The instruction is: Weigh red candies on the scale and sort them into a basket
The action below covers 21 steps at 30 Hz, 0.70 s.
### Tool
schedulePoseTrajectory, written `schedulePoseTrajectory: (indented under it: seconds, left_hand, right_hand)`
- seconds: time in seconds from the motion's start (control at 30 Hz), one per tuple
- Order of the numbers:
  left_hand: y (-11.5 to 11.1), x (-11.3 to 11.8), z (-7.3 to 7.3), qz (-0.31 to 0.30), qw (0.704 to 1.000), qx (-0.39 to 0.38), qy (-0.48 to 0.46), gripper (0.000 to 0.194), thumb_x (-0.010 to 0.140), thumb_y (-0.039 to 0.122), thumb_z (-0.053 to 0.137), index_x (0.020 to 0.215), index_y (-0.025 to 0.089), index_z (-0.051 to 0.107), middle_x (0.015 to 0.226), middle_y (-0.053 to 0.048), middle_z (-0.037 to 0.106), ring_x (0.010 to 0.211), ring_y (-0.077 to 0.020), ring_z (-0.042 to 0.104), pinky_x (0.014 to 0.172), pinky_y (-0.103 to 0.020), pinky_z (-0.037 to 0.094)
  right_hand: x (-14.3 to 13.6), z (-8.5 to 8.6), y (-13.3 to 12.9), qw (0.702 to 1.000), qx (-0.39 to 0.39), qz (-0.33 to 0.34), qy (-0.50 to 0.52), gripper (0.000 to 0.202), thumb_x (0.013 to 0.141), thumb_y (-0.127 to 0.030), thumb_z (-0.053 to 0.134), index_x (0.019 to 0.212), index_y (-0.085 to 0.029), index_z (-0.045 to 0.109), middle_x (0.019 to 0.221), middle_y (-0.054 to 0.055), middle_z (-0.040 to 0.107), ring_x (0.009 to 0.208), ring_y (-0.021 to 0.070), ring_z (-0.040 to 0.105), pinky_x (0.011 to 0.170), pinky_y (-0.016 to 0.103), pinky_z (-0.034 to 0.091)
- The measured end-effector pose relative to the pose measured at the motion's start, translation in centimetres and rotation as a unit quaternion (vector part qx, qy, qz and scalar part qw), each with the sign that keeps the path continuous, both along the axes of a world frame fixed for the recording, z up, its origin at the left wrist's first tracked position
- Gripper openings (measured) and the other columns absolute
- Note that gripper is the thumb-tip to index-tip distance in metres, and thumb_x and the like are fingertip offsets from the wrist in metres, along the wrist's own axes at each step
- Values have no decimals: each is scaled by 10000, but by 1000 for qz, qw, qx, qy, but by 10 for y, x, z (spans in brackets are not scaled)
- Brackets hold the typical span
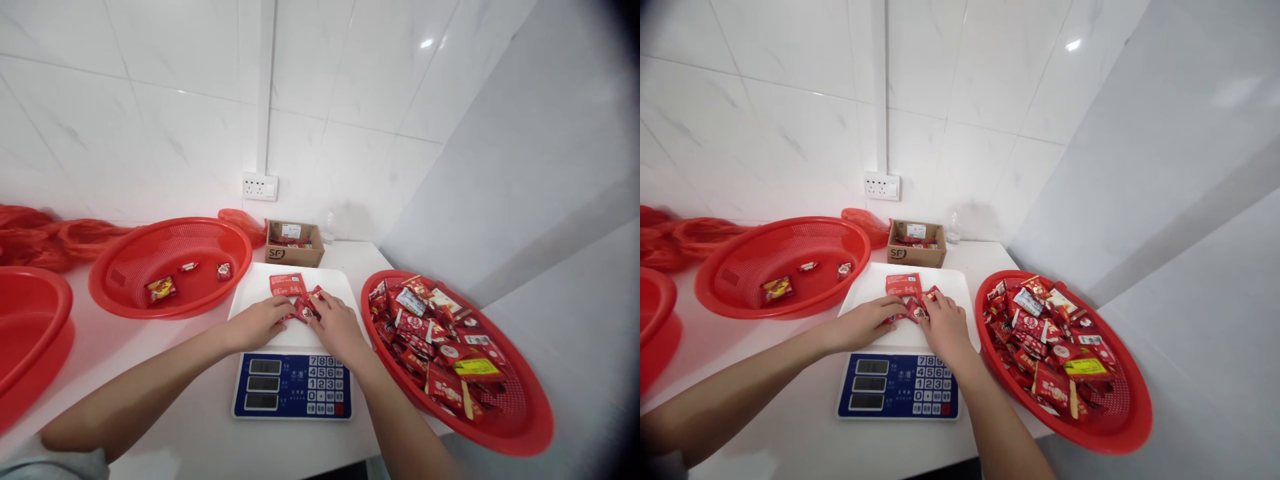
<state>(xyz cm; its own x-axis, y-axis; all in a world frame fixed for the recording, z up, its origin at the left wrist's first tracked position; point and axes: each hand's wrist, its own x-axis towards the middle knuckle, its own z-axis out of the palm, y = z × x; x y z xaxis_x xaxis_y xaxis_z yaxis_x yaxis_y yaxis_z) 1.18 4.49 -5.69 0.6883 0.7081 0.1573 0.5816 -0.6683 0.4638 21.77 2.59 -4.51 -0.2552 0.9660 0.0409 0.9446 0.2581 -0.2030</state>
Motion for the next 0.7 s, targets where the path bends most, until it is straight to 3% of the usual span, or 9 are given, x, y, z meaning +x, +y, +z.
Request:
schedulePoseTrajectory:
  seconds: [0.17,0.4,0.57,0.7]
  left_hand:
    - [4,4,1,47,999,10,-5,197,857,120,594,1038,198,599,1145,-96,610,996,-252,654,873,-396,536]
    - [2,8,-1,49,998,40,21,135,898,201,595,1020,187,651,1125,-112,651,1100,-292,610,961,-440,493]
    - [-4,8,1,47,996,53,52,213,905,245,598,1096,176,661,1161,-124,659,1111,-298,611,979,-437,492]
    - [-9,7,3,44,995,56,72,283,895,217,608,1171,166,640,1213,-130,649,1132,-295,606,991,-425,489]
  right_hand:
    - [0,0,-4,1000,6,25,-1,420,944,-268,561,1364,-270,579,1533,142,410,1376,311,423,1068,457,379]
    - [-2,-1,-4,1000,21,10,-15,352,933,-312,572,1262,-224,658,1491,148,471,1355,333,433,1072,513,353]
    - [-3,-5,-2,999,31,1,-9,364,940,-266,546,1276,-164,642,1459,170,503,1338,330,446,1077,495,351]
    - [-3,-5,-4,999,32,24,-4,392,949,-196,516,1328,-249,603,1450,96,530,1331,291,451,1066,458,355]
